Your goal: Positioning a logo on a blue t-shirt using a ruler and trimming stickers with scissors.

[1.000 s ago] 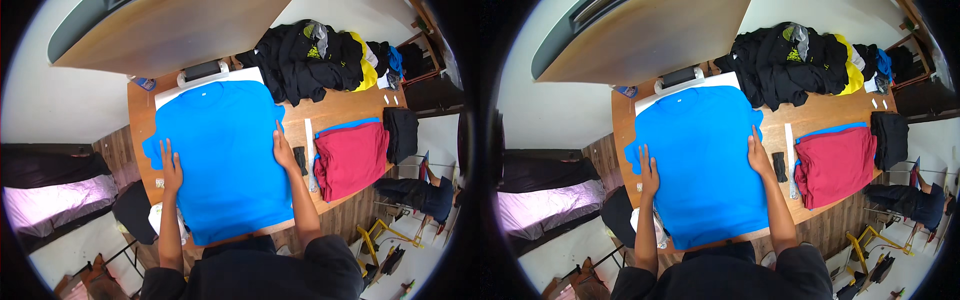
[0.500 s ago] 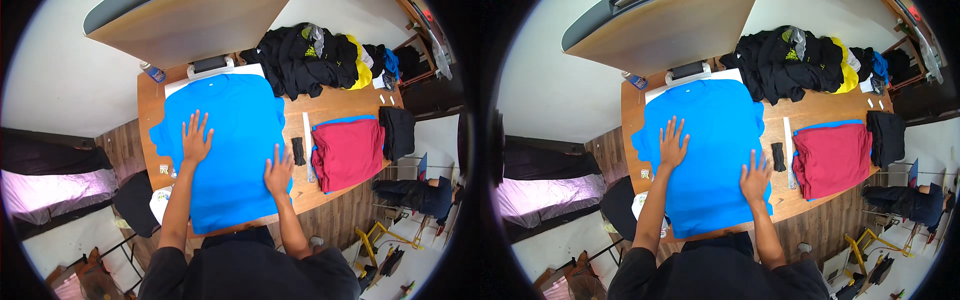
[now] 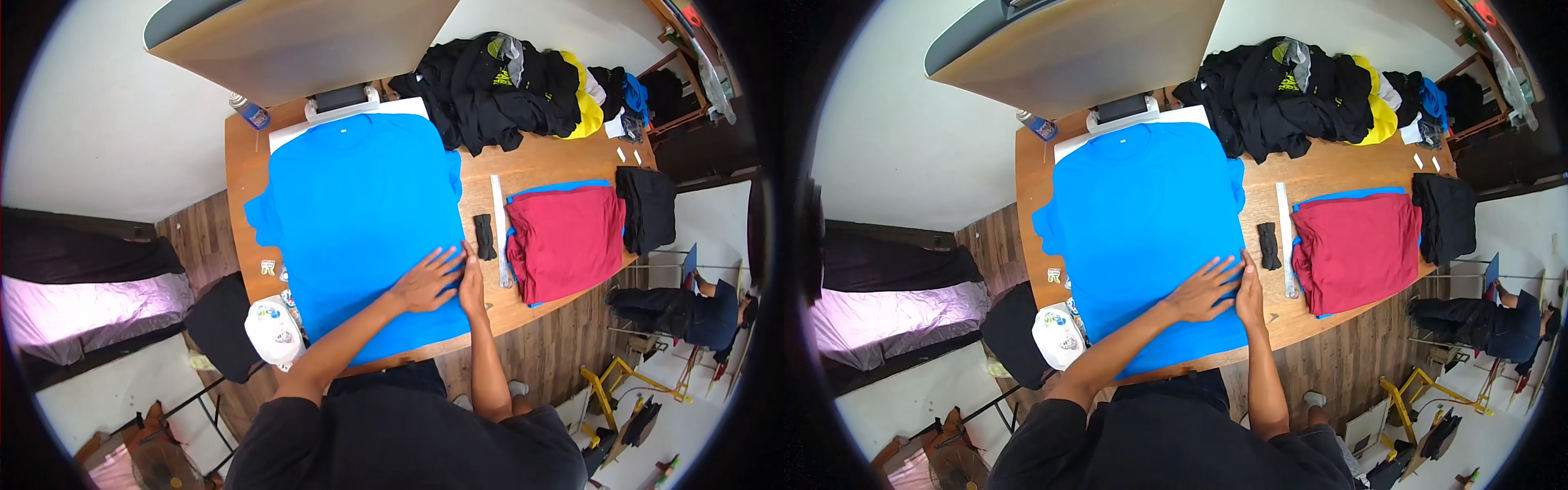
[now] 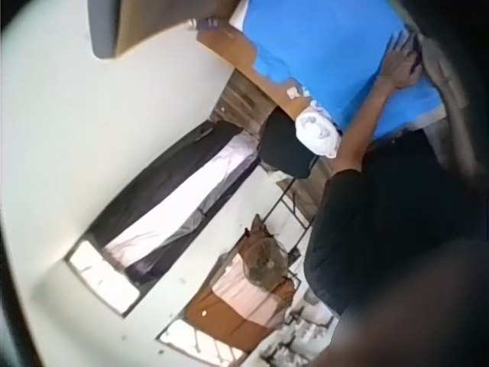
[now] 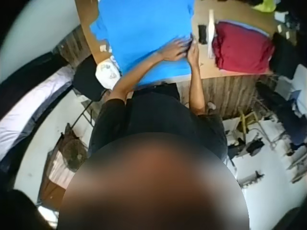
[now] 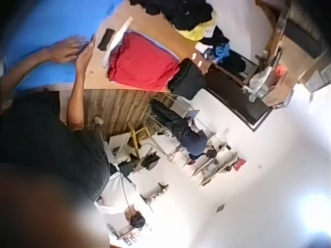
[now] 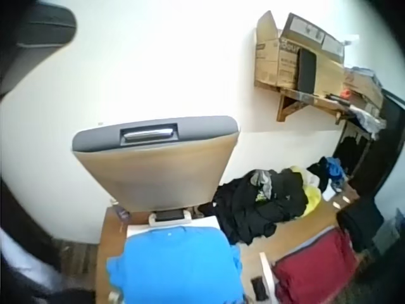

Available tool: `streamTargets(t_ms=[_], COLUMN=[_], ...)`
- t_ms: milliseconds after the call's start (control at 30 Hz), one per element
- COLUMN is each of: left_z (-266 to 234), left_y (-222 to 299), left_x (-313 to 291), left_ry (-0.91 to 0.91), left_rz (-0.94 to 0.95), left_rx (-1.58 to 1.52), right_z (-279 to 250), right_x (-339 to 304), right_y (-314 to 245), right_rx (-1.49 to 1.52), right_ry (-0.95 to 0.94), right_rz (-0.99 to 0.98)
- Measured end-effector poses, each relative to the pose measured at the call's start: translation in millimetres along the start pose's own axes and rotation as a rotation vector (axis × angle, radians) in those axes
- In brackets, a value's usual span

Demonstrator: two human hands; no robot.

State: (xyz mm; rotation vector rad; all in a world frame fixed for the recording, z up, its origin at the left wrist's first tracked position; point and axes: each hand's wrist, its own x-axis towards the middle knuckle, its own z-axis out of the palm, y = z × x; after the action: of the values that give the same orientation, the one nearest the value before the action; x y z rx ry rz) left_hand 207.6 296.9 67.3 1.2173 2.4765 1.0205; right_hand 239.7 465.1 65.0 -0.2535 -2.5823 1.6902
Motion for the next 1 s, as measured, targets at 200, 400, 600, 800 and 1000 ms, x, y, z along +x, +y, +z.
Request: streamTargets(t_ms=[200, 400, 600, 800, 1000], left_z=[-33.0, -63.4, -0.7, -6.2, -48.8], left_y=[-18.8, -16.7, 20.3, 34.8, -39.2], left_x=[-9.8, -101.9, -208.6, -207.9, -164.9], left_ry=[0.31, 0.117, -0.023, 0.262, 0.675], left_rz=[-0.176, -0.404, -0.486, -0.487, -0.775], left_rx=[-0.072, 0.472, 0.469, 0.132, 0.386], right_z=[9.9, 56.9, 13.9, 53.8, 111.1], right_x=[16.1, -10.0, -32.7, -16.1, -8.4], right_y=[-0.8, -32.4, 5.3, -62.1, -91.7], right_rx=[-0.094, -0.694, -0.786, -0.572, -0.663], right_ry=[0.124, -0.176, 0.031, -0.006, -0.311], right_rz=[-0.129, -0.391, -0.129, -0.289, -0.591])
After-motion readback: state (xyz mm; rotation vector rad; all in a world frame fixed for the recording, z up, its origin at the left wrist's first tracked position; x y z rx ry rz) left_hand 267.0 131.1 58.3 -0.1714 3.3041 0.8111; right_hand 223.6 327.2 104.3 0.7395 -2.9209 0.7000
